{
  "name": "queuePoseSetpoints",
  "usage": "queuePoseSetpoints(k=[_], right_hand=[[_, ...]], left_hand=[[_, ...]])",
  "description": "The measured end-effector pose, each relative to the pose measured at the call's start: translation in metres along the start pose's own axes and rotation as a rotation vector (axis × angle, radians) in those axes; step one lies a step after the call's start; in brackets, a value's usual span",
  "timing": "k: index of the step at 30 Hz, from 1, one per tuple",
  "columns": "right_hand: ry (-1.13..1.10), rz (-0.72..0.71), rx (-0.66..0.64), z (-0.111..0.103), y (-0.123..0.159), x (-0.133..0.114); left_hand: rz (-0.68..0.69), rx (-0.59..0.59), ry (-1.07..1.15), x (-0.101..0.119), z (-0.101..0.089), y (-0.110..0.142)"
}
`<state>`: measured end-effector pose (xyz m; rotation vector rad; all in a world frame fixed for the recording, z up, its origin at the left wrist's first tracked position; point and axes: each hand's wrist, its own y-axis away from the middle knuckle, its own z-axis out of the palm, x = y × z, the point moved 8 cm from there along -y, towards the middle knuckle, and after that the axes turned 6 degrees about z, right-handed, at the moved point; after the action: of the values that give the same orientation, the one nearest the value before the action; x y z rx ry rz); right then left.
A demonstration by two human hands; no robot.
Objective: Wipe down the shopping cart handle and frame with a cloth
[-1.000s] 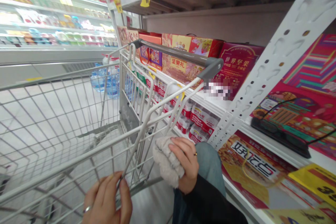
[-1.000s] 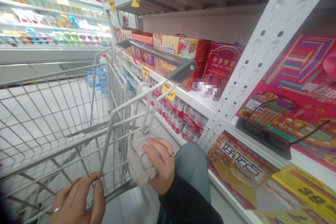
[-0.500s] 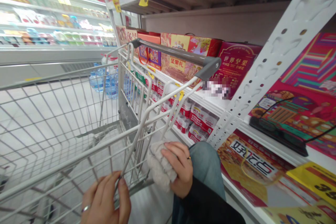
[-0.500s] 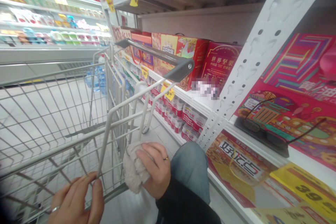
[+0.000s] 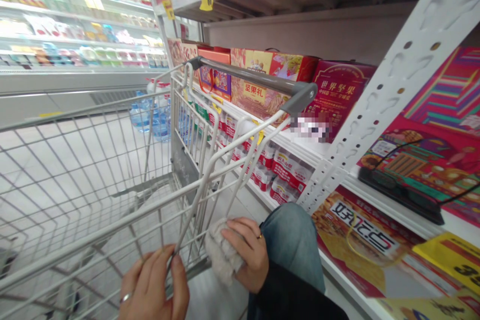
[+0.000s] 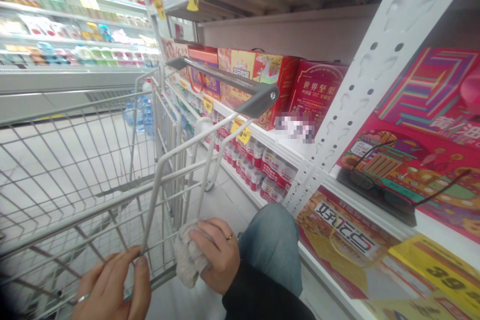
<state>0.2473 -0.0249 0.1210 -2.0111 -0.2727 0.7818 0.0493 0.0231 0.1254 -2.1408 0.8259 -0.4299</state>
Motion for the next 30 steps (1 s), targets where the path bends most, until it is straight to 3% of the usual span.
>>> queuePoseSetpoints(k=[6, 12, 15, 19, 24, 30], right_hand=[[0.000, 0.009, 0.115, -0.025, -0.033, -0.006], [0.005, -0.009, -0.019, 0.006, 0.005, 0.004], [0.021, -0.009, -0.044, 0.010, 0.012, 0.004], [0.030, 0.000, 0.022, -0.012, -0.016, -0.003], [0.014, 0.034, 0.141, -0.036, -0.044, -0.006], [0.013, 0.034, 0.020, -0.007, -0.011, -0.002]], left_hand=[[-0.006, 0.037, 0.002, 0.005, -0.002, -0.003], [-0.040, 0.048, 0.030, 0.003, -0.002, -0.003], [-0.031, 0.048, 0.041, 0.002, -0.002, -0.001], [0.055, 0.038, 0.000, 0.008, -0.003, -0.003], [0.037, 0.041, -0.019, 0.008, -0.005, -0.006], [0.057, 0.047, -0.025, 0.010, -0.006, -0.009]])
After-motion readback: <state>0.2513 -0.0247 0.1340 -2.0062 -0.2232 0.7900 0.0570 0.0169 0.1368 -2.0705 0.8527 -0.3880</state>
